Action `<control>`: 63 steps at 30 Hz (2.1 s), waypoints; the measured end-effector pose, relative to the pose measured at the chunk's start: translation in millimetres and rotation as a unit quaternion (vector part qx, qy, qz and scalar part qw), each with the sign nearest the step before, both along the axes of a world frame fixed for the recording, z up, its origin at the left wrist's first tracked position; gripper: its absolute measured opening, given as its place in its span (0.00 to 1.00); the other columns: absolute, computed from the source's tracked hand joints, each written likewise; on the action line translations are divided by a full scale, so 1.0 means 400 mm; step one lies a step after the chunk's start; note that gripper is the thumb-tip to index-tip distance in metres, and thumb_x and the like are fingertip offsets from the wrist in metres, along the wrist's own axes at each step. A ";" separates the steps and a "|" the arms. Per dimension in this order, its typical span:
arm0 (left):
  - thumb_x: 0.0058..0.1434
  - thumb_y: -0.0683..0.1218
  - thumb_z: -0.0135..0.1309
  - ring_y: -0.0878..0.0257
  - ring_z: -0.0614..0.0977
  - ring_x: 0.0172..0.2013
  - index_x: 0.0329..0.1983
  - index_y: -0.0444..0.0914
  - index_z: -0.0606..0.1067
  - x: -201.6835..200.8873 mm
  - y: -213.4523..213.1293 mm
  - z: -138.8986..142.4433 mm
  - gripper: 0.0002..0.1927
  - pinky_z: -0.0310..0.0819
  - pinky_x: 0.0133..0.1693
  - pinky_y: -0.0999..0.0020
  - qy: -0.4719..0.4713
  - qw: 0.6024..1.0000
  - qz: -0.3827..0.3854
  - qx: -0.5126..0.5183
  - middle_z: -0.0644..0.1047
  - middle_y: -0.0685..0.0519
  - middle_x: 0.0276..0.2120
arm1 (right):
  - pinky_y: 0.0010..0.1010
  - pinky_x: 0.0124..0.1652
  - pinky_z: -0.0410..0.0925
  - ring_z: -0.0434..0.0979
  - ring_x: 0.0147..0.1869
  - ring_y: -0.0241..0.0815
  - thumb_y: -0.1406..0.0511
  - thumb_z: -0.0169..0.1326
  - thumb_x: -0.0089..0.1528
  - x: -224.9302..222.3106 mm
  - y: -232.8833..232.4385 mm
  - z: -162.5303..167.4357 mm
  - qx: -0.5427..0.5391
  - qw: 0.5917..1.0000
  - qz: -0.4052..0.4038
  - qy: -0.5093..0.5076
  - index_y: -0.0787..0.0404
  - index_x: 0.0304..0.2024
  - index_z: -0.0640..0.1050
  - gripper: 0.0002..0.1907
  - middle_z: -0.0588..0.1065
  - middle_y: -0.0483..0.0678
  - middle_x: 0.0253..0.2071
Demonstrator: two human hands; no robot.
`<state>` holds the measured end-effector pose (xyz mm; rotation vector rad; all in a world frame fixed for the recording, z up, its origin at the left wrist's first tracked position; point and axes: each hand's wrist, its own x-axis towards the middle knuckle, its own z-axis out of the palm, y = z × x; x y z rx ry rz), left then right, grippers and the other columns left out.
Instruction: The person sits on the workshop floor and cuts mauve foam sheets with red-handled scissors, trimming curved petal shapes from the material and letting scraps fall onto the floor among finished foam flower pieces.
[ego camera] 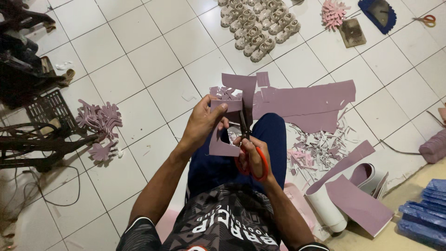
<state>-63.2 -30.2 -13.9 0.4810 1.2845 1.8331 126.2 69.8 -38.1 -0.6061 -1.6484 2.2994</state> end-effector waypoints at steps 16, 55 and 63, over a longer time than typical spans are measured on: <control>0.70 0.55 0.53 0.60 0.87 0.42 0.49 0.27 0.79 -0.020 0.030 -0.057 0.24 0.84 0.47 0.68 0.102 0.991 -0.079 -0.021 0.84 0.46 0.39 | 0.23 0.18 0.59 0.61 0.14 0.31 0.60 0.49 0.71 0.033 0.021 0.010 -0.012 1.000 0.007 0.012 0.68 0.32 0.75 0.18 0.67 0.43 0.16; 0.70 0.51 0.53 0.61 0.82 0.28 0.52 0.29 0.74 0.281 0.098 -0.236 0.19 0.81 0.30 0.68 -0.148 0.968 -0.176 -0.104 0.80 0.42 0.35 | 0.23 0.23 0.58 0.64 0.24 0.29 0.63 0.64 0.61 0.388 0.045 -0.206 0.128 0.880 -0.419 -0.184 0.67 0.58 0.73 0.26 0.73 0.47 0.31; 0.64 0.46 0.58 0.58 0.87 0.40 0.48 0.31 0.73 0.110 0.081 -0.181 0.15 0.87 0.33 0.68 -0.004 0.994 -0.088 -0.058 0.82 0.43 0.42 | 0.23 0.14 0.59 0.65 0.15 0.30 0.49 0.49 0.66 0.253 -0.005 -0.172 0.053 0.956 -0.258 -0.127 0.65 0.44 0.78 0.25 0.75 0.49 0.22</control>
